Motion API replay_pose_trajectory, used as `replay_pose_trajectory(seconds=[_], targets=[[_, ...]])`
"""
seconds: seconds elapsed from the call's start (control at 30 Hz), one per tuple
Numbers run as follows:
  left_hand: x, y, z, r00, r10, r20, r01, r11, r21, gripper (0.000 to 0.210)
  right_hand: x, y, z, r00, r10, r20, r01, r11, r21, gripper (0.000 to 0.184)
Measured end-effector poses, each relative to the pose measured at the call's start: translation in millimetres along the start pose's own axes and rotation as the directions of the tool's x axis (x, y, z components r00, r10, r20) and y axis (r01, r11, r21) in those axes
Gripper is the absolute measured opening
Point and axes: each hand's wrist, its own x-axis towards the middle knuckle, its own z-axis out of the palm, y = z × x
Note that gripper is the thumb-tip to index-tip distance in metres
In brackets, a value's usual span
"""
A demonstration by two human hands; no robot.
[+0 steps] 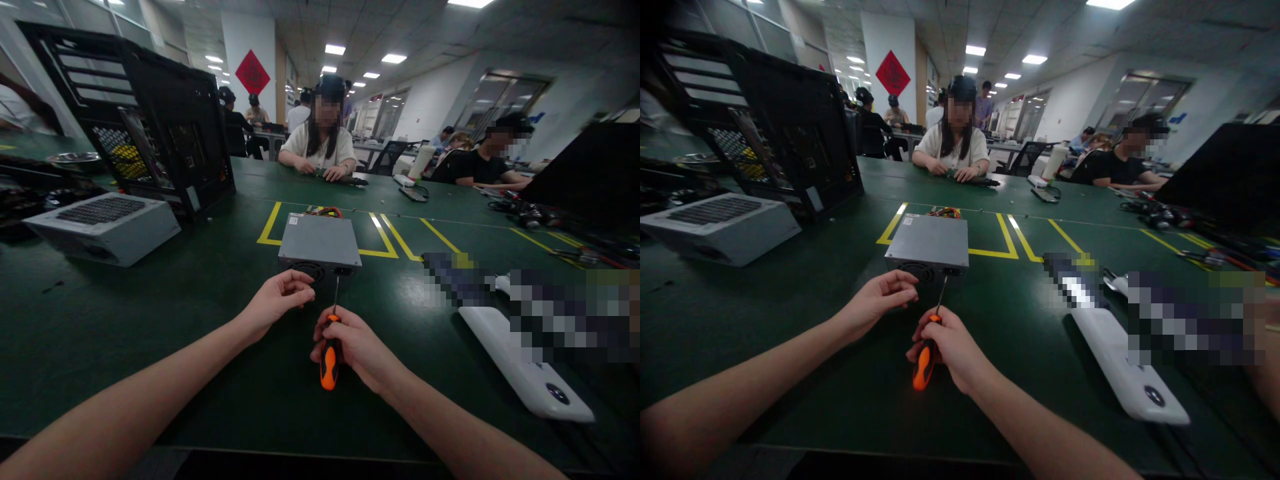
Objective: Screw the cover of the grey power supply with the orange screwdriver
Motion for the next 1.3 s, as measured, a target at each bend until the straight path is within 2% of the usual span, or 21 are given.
replay_pose_trajectory(seconds=[0.13, 0.27, 0.43, 0.53, 0.73, 1.3], targets=[[6, -4, 4.9, 0.999, 0.002, -0.052, -0.004, 0.999, -0.043, 0.031, -10, 1, 9, 0.997, 0.005, 0.072, -0.006, 1.0, 0.002, 0.019], [18, -12, 17.7, 0.995, -0.074, -0.064, 0.061, 0.981, -0.186, 0.028, -18, 3, 14, 0.993, 0.02, 0.116, -0.019, 1.0, -0.009, 0.018], [31, -17, 32.7, 0.981, -0.186, -0.052, 0.15, 0.905, -0.399, 0.017, -21, 7, 7, 0.994, 0.038, 0.106, -0.034, 0.999, -0.035, 0.018], [34, -18, 36.3, 0.978, -0.202, -0.053, 0.156, 0.875, -0.459, 0.016, -21, 8, 0, 0.992, 0.026, 0.12, -0.021, 0.999, -0.042, 0.018], [31, -19, 35.5, 0.98, -0.193, -0.046, 0.146, 0.86, -0.489, 0.016, -18, 9, -5, 0.983, -0.002, 0.183, 0.013, 0.998, -0.058, 0.017], [31, -15, 32.2, 0.974, -0.227, -0.013, 0.19, 0.844, -0.502, 0.017, -11, 12, -7, 0.981, 0.01, 0.194, 0.002, 0.998, -0.064, 0.018]])
